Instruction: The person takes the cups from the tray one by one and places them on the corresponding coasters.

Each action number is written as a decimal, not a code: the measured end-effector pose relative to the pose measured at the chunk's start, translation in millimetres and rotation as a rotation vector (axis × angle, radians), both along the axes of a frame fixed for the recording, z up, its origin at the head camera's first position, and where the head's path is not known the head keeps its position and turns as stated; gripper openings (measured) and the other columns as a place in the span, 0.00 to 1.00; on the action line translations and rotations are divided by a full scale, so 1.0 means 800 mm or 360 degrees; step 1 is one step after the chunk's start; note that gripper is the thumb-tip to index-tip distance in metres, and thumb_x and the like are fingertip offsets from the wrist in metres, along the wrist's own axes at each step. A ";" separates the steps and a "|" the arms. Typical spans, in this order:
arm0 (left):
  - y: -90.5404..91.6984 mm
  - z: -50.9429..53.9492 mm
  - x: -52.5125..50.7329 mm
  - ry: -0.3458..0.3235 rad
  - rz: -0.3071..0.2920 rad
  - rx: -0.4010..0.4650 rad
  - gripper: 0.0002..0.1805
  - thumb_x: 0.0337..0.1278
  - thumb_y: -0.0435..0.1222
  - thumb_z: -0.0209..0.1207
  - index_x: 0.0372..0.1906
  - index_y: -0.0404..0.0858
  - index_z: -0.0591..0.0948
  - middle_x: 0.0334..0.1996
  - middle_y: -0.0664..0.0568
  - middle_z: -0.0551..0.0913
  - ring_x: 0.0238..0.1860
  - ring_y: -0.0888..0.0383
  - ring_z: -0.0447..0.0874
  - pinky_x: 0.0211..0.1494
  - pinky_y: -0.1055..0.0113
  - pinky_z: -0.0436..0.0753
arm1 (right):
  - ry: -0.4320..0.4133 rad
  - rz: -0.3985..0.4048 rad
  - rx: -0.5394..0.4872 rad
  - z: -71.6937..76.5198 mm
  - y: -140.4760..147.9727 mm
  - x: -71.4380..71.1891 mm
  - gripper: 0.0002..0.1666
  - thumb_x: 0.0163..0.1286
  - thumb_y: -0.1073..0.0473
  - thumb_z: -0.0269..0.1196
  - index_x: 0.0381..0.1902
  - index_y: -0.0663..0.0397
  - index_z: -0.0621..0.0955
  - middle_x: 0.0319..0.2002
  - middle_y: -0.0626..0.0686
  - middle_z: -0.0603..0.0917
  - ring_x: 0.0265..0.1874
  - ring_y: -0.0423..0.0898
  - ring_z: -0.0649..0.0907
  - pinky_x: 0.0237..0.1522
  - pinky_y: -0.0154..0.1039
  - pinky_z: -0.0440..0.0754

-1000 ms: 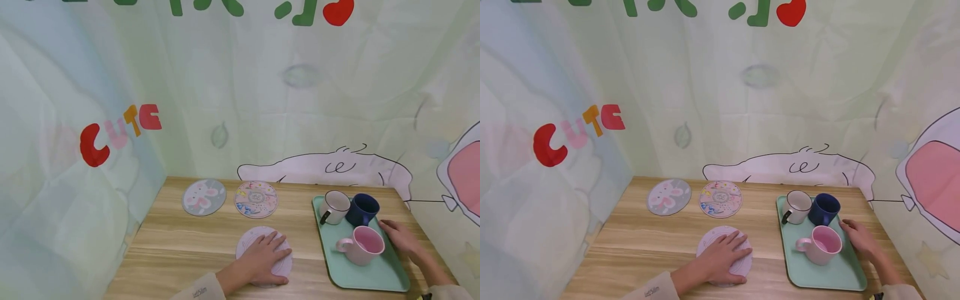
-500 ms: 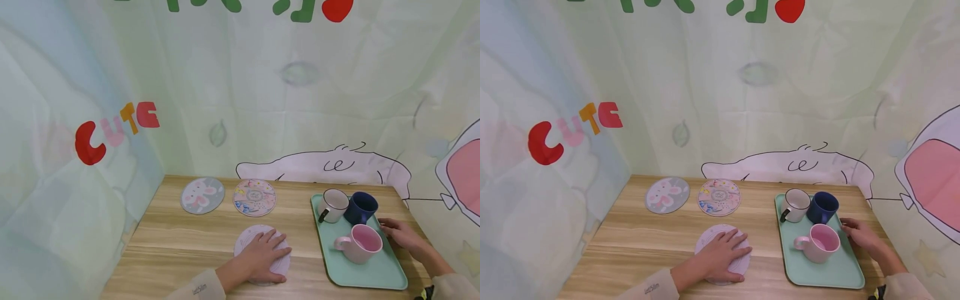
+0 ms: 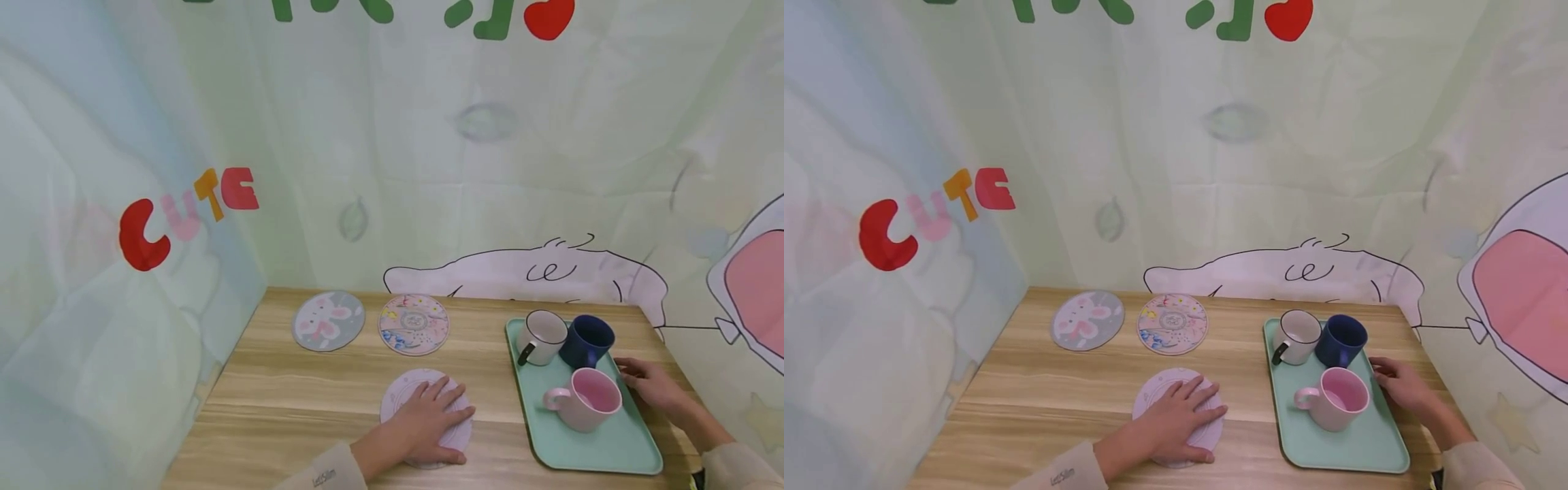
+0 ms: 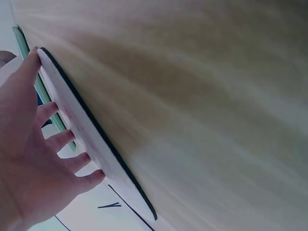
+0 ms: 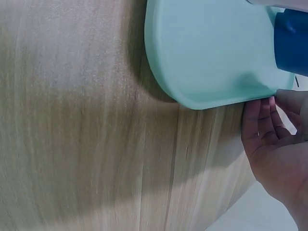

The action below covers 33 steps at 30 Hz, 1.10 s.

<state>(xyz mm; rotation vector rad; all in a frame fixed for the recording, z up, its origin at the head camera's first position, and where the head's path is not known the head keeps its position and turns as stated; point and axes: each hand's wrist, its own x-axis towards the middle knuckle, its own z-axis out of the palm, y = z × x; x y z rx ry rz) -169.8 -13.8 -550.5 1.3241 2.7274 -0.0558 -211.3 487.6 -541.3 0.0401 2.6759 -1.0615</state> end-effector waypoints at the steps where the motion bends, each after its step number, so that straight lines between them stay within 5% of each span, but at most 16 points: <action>1: 0.000 0.001 0.001 0.0005 -0.0002 0.0002 0.46 0.65 0.76 0.48 0.83 0.63 0.62 0.85 0.54 0.55 0.84 0.44 0.51 0.78 0.44 0.66 | 0.0000 -0.0001 -0.0004 -0.001 0.000 0.000 0.26 0.83 0.69 0.51 0.71 0.82 0.64 0.62 0.82 0.73 0.56 0.69 0.79 0.55 0.57 0.85; 7: 0.002 -0.003 0.001 0.0025 -0.0002 0.0022 0.44 0.66 0.75 0.49 0.82 0.64 0.64 0.84 0.54 0.57 0.83 0.45 0.53 0.77 0.44 0.67 | -0.0015 -0.0012 -0.0003 -0.002 0.001 0.002 0.26 0.82 0.70 0.51 0.71 0.81 0.64 0.60 0.80 0.75 0.54 0.67 0.80 0.53 0.53 0.85; 11: 0.005 -0.007 -0.001 0.0105 -0.0026 0.0053 0.40 0.67 0.73 0.50 0.80 0.63 0.69 0.82 0.54 0.62 0.82 0.46 0.57 0.76 0.46 0.69 | -0.0043 -0.0020 0.0001 -0.001 -0.002 0.003 0.27 0.82 0.70 0.50 0.73 0.80 0.63 0.62 0.81 0.73 0.56 0.70 0.79 0.56 0.60 0.84; 18: 0.015 -0.002 -0.010 0.0319 -0.0216 0.0068 0.33 0.63 0.68 0.56 0.70 0.61 0.76 0.72 0.53 0.72 0.76 0.52 0.67 0.71 0.54 0.75 | -0.0044 -0.0033 0.0002 0.001 -0.006 0.004 0.27 0.83 0.69 0.51 0.73 0.80 0.63 0.63 0.83 0.71 0.58 0.74 0.77 0.58 0.65 0.82; 33: 0.005 -0.003 -0.018 0.0252 -0.0241 0.0016 0.34 0.64 0.68 0.54 0.71 0.61 0.74 0.73 0.55 0.70 0.76 0.55 0.66 0.70 0.56 0.75 | -0.0004 -0.0030 0.0027 0.003 -0.008 0.004 0.27 0.81 0.71 0.52 0.71 0.81 0.64 0.57 0.79 0.76 0.52 0.66 0.80 0.50 0.52 0.85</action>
